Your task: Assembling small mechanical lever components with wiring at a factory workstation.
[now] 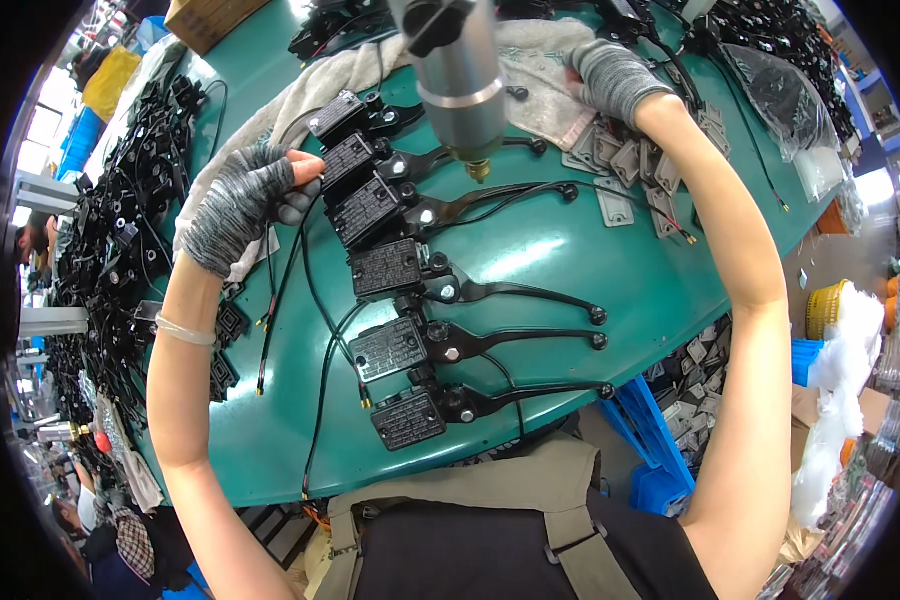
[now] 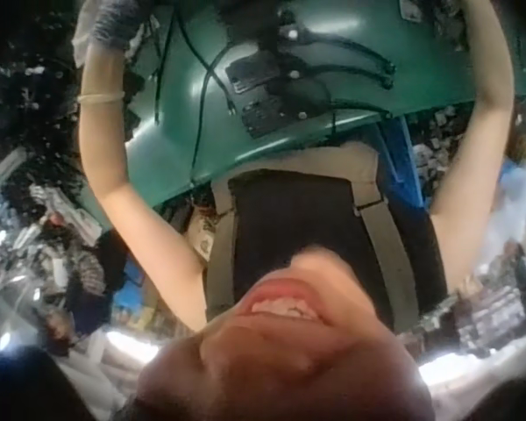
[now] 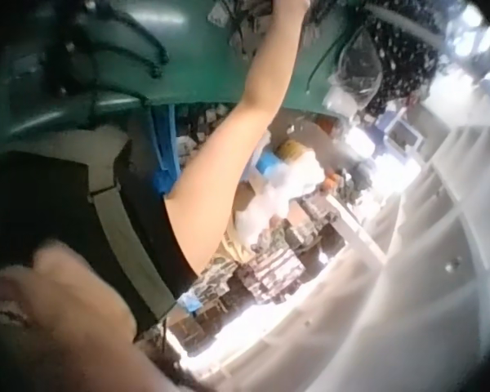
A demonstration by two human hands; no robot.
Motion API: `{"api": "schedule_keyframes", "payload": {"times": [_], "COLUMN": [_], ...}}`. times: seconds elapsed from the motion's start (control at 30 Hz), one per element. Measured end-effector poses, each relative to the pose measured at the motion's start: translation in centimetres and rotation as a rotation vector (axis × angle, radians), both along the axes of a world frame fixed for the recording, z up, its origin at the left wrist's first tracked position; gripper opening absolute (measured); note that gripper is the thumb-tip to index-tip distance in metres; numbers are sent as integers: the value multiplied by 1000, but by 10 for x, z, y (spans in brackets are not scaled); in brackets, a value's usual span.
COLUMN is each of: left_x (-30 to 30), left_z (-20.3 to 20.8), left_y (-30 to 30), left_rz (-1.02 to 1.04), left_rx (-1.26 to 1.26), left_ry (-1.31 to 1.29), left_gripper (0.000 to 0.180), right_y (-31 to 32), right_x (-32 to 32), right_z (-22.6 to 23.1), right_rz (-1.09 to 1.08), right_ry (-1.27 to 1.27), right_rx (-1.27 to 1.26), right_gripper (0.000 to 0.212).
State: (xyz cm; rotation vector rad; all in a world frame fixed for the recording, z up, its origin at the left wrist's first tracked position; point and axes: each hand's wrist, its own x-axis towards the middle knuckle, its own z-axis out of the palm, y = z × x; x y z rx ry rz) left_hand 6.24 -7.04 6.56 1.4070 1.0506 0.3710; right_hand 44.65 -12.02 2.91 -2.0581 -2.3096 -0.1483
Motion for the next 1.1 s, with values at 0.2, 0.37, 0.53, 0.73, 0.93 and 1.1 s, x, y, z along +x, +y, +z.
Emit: {"api": "schedule_keyframes", "payload": {"times": [0.2, 0.37, 0.53, 0.73, 0.93, 1.1], "left_x": [1, 0, -6, -4, 2, -3], "left_z": [-4, -6, -9, -12, -17, -22], "left_y": [-9, -11, -9, -4, -15, -16], "left_rz": [102, 102, 84, 99, 108, 128], "left_rx": [29, 97, 71, 48, 29, 44], "left_ry": [-3, 31, 25, 61, -14, -88], "left_gripper": [22, 22, 24, 21, 30, 29], "right_y": [10, 28, 39, 19, 32, 15], "right_x": [-55, -127, -145, -171, -137, -152], "right_z": [-3, -3, -1, 57, -17, -11], "right_rz": [364, 688, 846, 587, 888, 610], "right_ry": [346, 979, 616, 289, 767, 1164], "right_rx": [437, 25, 67, -371, 38, -70], "right_gripper": [21, 16, 22, 32, 29, 22]}}
